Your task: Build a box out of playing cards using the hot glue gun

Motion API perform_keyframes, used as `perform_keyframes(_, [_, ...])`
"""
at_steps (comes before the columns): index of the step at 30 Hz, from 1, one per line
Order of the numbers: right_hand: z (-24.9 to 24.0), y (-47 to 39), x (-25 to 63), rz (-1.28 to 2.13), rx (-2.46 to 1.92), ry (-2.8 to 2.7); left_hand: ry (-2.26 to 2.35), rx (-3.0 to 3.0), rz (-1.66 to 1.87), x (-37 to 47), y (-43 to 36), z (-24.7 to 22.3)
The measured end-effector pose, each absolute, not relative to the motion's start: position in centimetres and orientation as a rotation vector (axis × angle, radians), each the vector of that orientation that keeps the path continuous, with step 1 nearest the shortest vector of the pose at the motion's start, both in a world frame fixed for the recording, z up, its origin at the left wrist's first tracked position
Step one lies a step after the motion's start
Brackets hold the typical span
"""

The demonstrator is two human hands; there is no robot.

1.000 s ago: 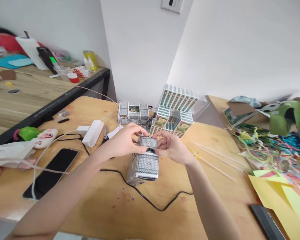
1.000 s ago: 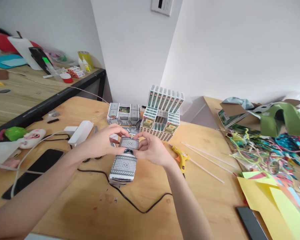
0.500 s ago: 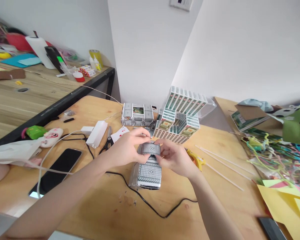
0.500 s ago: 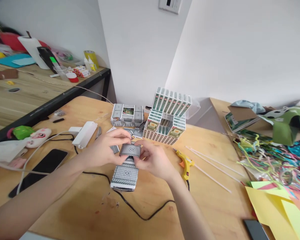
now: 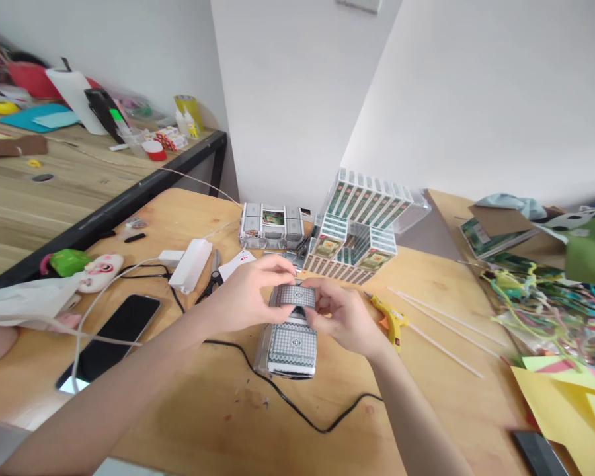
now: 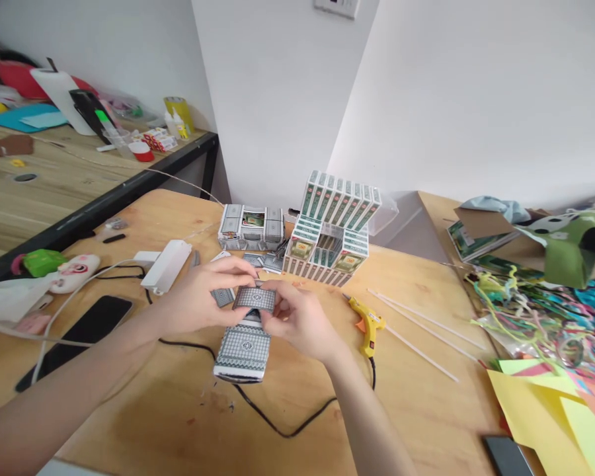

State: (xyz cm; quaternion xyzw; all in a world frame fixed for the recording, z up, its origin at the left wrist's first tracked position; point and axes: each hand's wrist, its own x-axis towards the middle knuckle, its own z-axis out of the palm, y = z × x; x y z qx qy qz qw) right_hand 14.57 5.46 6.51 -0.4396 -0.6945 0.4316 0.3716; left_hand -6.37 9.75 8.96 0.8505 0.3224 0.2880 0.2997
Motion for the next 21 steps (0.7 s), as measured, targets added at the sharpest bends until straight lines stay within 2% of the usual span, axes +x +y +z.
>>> perform_keyframes(10, [6.0,4.9,14.3,1.125,-1.154,-1.726,0.823,1.891,0.753,-6.9,9.8,8.1])
perform_keyframes(21, [5.4,4.9,13.7,1.297,-1.087,-1.545,0.805,2.127,0.858,-6.7,9.7,8.4])
